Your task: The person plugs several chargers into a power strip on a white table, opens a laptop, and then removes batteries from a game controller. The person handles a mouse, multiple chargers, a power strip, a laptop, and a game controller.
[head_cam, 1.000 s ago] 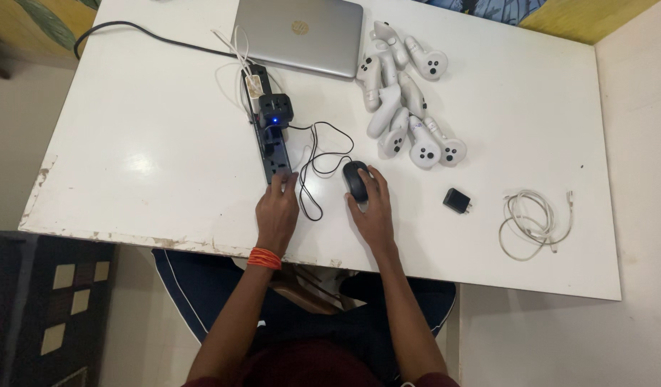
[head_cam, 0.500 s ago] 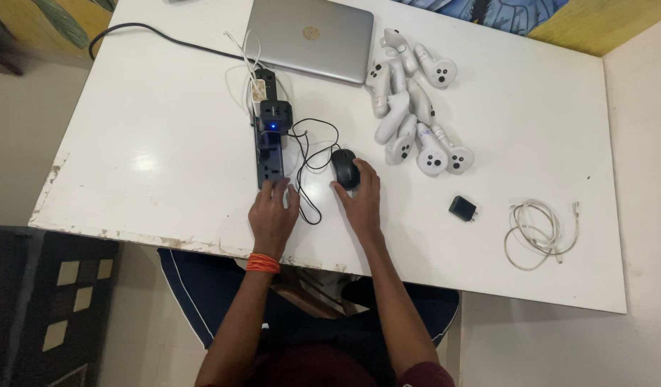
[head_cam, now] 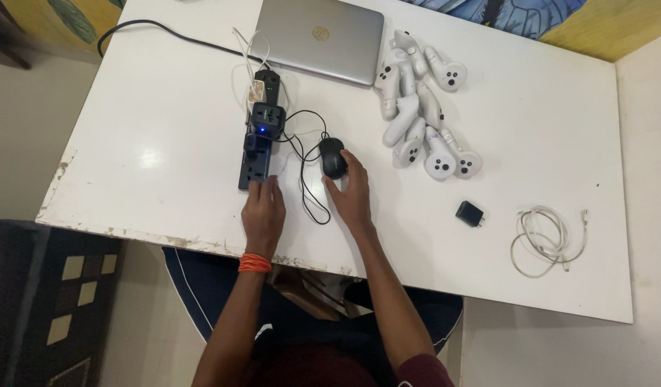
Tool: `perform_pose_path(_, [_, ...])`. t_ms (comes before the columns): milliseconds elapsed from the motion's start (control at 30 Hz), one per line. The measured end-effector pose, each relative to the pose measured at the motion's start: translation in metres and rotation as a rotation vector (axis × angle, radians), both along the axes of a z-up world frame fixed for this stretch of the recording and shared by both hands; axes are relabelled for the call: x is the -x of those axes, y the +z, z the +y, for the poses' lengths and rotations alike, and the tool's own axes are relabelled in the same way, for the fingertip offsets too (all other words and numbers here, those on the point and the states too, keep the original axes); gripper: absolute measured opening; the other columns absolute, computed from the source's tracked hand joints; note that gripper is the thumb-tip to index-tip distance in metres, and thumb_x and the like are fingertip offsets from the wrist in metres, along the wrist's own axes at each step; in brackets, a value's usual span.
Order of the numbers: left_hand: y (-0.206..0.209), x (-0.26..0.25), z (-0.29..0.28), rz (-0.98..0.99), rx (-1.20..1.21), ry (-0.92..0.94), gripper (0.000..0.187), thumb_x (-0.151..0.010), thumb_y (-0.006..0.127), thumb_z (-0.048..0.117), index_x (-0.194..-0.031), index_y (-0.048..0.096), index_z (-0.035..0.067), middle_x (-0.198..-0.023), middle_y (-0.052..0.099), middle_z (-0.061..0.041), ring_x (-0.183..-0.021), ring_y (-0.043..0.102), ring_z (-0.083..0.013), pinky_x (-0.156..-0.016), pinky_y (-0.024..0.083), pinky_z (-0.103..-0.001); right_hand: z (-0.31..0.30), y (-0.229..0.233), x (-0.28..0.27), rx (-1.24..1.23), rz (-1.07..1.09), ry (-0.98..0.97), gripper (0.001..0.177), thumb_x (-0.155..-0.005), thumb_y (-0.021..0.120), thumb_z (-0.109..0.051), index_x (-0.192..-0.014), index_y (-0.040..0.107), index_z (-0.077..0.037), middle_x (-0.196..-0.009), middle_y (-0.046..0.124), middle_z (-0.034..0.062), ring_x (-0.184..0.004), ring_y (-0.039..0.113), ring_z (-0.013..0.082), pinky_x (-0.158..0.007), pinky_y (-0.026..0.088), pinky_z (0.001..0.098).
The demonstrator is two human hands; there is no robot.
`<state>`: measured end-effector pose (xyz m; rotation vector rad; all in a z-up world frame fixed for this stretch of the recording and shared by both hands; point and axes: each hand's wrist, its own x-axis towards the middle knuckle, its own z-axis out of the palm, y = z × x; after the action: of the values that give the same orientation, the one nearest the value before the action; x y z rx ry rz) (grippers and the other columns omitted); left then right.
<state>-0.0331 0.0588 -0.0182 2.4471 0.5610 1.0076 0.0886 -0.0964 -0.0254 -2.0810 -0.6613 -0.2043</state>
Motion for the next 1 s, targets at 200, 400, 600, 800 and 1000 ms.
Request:
perform_pose_path(200, [0.014, 0.007, -0.020, -0.036, 0.039, -0.431, 0.024, -0.093, 0.073, 0.011, -0.114, 0.069, 0.000, -0.100, 0.068, -0.011, -0.074, 0.069, -0.0254, -0.064, 0.057, -0.035, 0.017, 0.006, 0.000, 0.035, 0.006, 0.010, 0.071, -0.085, 0.084, -0.020, -0.146, 0.049, -0.007, -0.145, 0.057, 0.0148, -0.130, 0.052, 0.0345, -0.110, 0.042, 0.0455])
perform_pose_path(400, [0.022, 0.000, -0.020, 0.114, -0.051, -0.461, 0.029, -0.090, 0.071, 0.013, -0.117, 0.069, 0.001, -0.109, 0.069, -0.012, -0.091, 0.066, -0.0264, -0.079, 0.055, -0.038, 0.036, 0.009, -0.004, 0.157, 0.058, -0.028, 0.072, -0.082, 0.085, -0.029, -0.142, 0.051, -0.008, -0.137, 0.062, 0.0112, -0.123, 0.053, 0.0314, -0.107, 0.037, 0.0459])
perform_pose_path(600, [0.013, -0.011, -0.015, 0.097, -0.002, -0.204, 0.034, -0.095, 0.067, 0.010, -0.125, 0.063, -0.005, -0.118, 0.064, -0.018, -0.105, 0.060, -0.0339, -0.091, 0.052, -0.040, 0.036, 0.013, -0.003, 0.149, -0.020, 0.023, 0.072, -0.084, 0.085, -0.032, -0.143, 0.051, -0.009, -0.141, 0.061, 0.0076, -0.123, 0.054, 0.0292, -0.105, 0.038, 0.0448])
perform_pose_path(800, [0.007, -0.012, -0.014, 0.101, 0.076, -0.087, 0.038, -0.097, 0.066, 0.015, -0.128, 0.059, -0.005, -0.124, 0.061, -0.021, -0.118, 0.054, -0.0368, -0.103, 0.045, -0.048, 0.032, 0.019, -0.001, 0.295, -0.069, 0.091, 0.078, -0.088, 0.079, -0.039, -0.154, 0.045, -0.016, -0.146, 0.055, 0.0064, -0.129, 0.048, 0.0310, -0.106, 0.035, 0.0468])
perform_pose_path(1000, [0.006, -0.013, -0.010, 0.139, 0.164, -0.020, 0.050, -0.100, 0.066, 0.023, -0.137, 0.052, -0.007, -0.138, 0.051, -0.024, -0.130, 0.048, -0.0388, -0.107, 0.041, -0.050, 0.033, 0.025, 0.005, 0.431, -0.178, 0.140, 0.074, -0.095, 0.069, -0.047, -0.160, 0.038, -0.027, -0.152, 0.052, 0.0029, -0.126, 0.047, 0.0283, -0.105, 0.033, 0.0458])
